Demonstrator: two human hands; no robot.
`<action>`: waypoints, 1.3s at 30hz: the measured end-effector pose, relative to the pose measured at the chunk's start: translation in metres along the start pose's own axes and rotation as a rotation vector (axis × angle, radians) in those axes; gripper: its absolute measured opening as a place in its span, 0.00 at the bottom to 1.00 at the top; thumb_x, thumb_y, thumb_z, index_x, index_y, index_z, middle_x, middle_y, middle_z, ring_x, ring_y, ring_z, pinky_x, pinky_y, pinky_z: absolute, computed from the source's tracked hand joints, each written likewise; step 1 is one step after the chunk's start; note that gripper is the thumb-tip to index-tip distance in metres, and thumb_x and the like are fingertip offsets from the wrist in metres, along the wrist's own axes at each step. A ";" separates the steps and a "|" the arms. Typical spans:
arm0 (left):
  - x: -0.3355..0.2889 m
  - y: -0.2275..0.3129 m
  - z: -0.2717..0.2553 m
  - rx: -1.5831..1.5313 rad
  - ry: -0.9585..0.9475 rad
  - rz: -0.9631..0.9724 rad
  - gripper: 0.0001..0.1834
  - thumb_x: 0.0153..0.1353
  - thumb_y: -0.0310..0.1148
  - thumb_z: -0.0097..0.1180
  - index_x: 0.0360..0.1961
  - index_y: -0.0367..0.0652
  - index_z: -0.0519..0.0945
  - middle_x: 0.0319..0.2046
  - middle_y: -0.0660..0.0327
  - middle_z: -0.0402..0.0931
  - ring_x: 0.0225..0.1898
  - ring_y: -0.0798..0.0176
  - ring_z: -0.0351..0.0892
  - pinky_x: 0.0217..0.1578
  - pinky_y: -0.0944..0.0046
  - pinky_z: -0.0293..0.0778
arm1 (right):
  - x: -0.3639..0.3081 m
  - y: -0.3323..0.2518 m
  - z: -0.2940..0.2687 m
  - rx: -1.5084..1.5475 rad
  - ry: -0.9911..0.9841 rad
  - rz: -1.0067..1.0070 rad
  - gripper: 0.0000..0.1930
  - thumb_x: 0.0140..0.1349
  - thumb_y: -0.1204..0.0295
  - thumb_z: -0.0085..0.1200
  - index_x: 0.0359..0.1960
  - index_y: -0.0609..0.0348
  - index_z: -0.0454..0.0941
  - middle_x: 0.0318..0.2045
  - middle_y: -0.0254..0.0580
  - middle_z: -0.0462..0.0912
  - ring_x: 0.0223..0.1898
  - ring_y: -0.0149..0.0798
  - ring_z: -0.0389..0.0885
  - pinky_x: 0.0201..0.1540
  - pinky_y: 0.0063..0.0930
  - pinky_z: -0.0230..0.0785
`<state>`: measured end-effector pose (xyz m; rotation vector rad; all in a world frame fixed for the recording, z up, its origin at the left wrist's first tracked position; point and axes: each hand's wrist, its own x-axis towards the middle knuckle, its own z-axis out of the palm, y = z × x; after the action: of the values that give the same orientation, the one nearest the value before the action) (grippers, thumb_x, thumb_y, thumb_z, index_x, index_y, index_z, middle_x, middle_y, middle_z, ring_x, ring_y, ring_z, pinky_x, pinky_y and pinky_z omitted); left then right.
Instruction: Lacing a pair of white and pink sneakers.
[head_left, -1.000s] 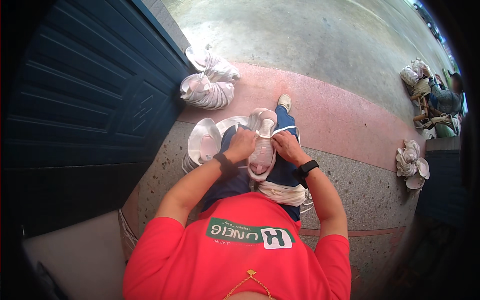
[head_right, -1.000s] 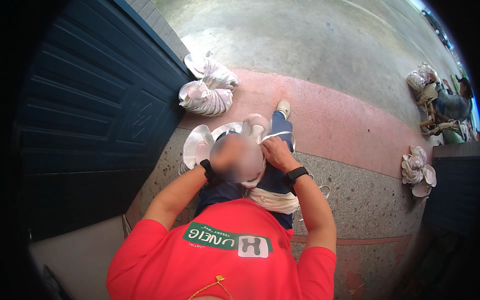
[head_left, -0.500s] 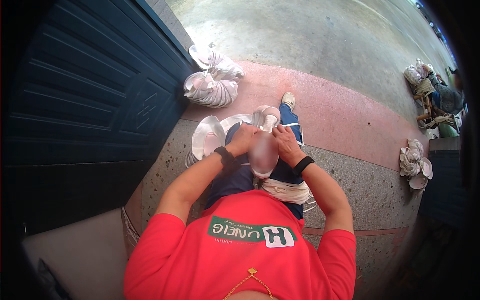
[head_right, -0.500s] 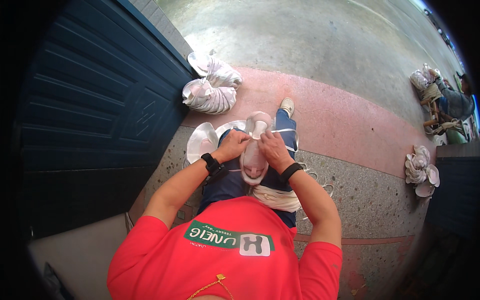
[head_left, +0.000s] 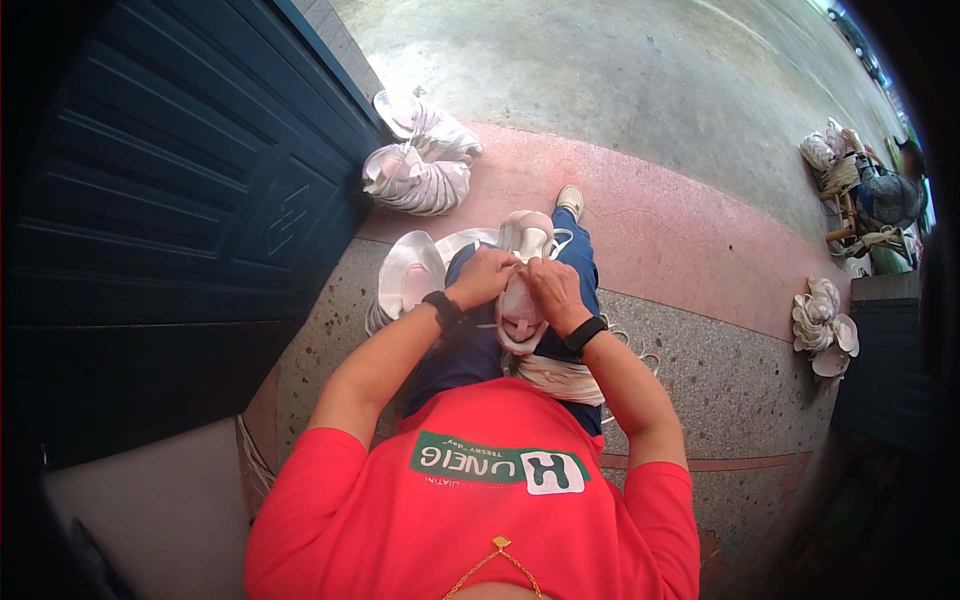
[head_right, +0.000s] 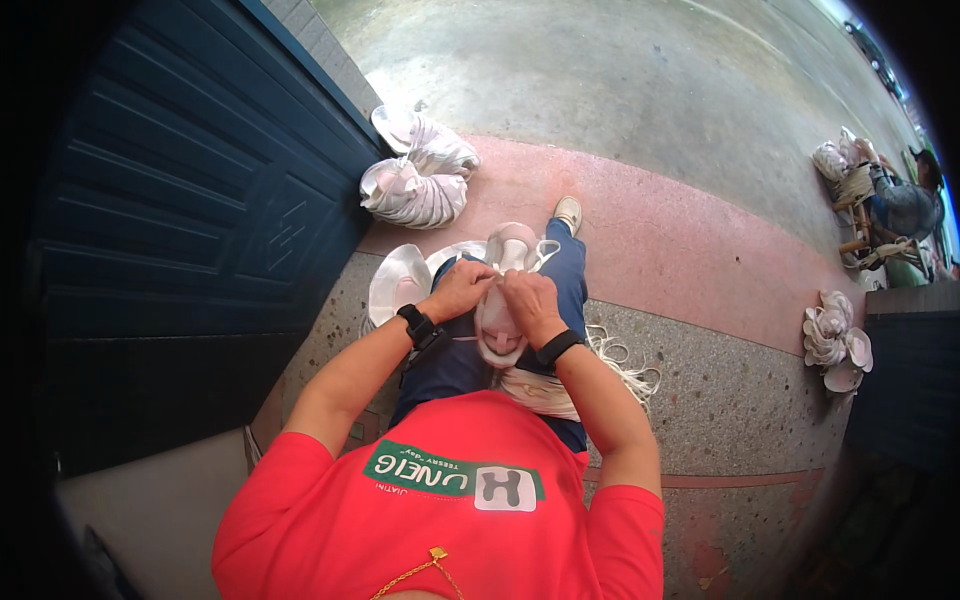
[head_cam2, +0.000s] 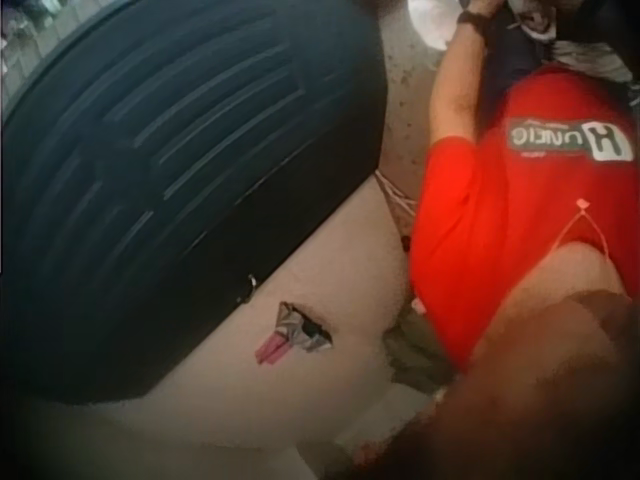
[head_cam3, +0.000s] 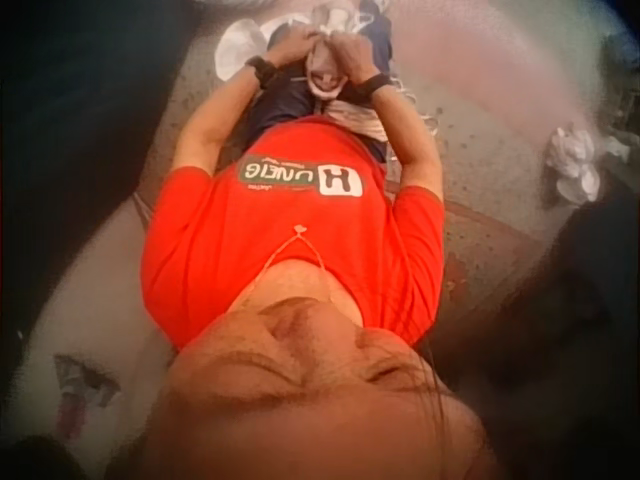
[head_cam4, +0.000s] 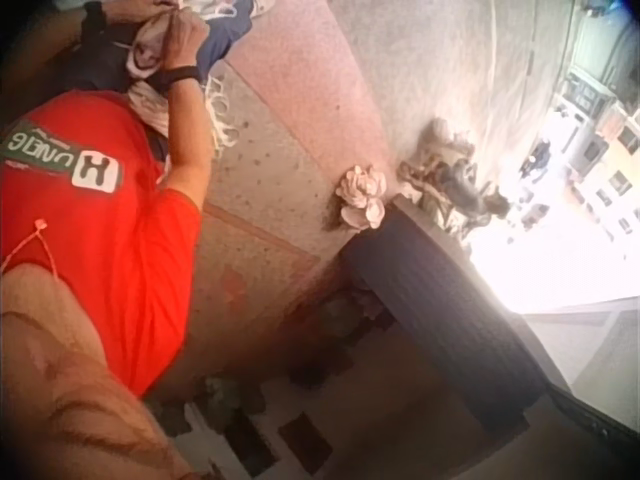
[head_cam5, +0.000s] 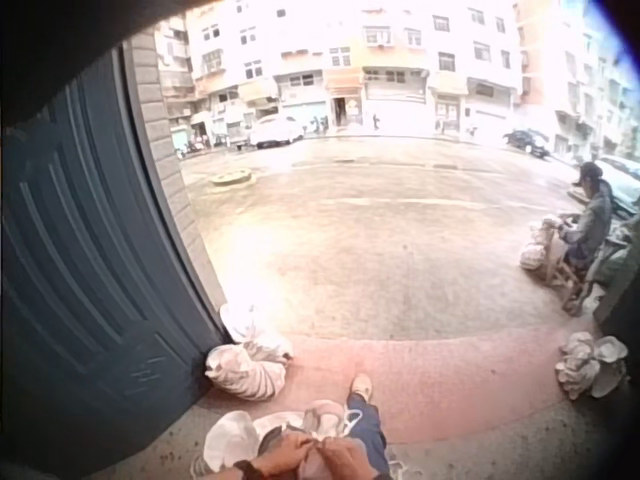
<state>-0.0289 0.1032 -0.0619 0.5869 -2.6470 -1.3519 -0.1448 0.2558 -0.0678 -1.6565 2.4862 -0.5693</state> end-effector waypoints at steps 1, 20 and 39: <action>0.002 0.000 0.001 0.008 0.002 -0.009 0.14 0.64 0.38 0.59 0.40 0.38 0.87 0.34 0.43 0.84 0.39 0.40 0.86 0.41 0.48 0.79 | 0.002 -0.002 0.005 -0.049 0.006 -0.029 0.09 0.68 0.68 0.53 0.31 0.57 0.78 0.25 0.49 0.84 0.29 0.50 0.87 0.34 0.48 0.77; -0.004 0.051 0.018 0.024 0.066 0.127 0.10 0.66 0.31 0.62 0.45 0.37 0.87 0.34 0.54 0.85 0.38 0.51 0.82 0.46 0.56 0.78 | -0.032 0.023 -0.044 0.846 0.020 0.388 0.16 0.75 0.62 0.50 0.38 0.66 0.75 0.32 0.56 0.82 0.38 0.52 0.83 0.43 0.41 0.71; -0.021 0.114 -0.017 -0.335 0.061 -0.200 0.14 0.69 0.35 0.63 0.45 0.33 0.86 0.34 0.57 0.88 0.37 0.71 0.84 0.40 0.67 0.78 | -0.022 -0.003 -0.067 1.462 0.005 0.432 0.19 0.75 0.64 0.57 0.59 0.66 0.82 0.51 0.40 0.85 0.55 0.31 0.79 0.60 0.25 0.68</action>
<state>-0.0384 0.1591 0.0408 0.8445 -2.2888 -1.7512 -0.1528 0.2916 -0.0076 -0.4994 1.4296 -1.6637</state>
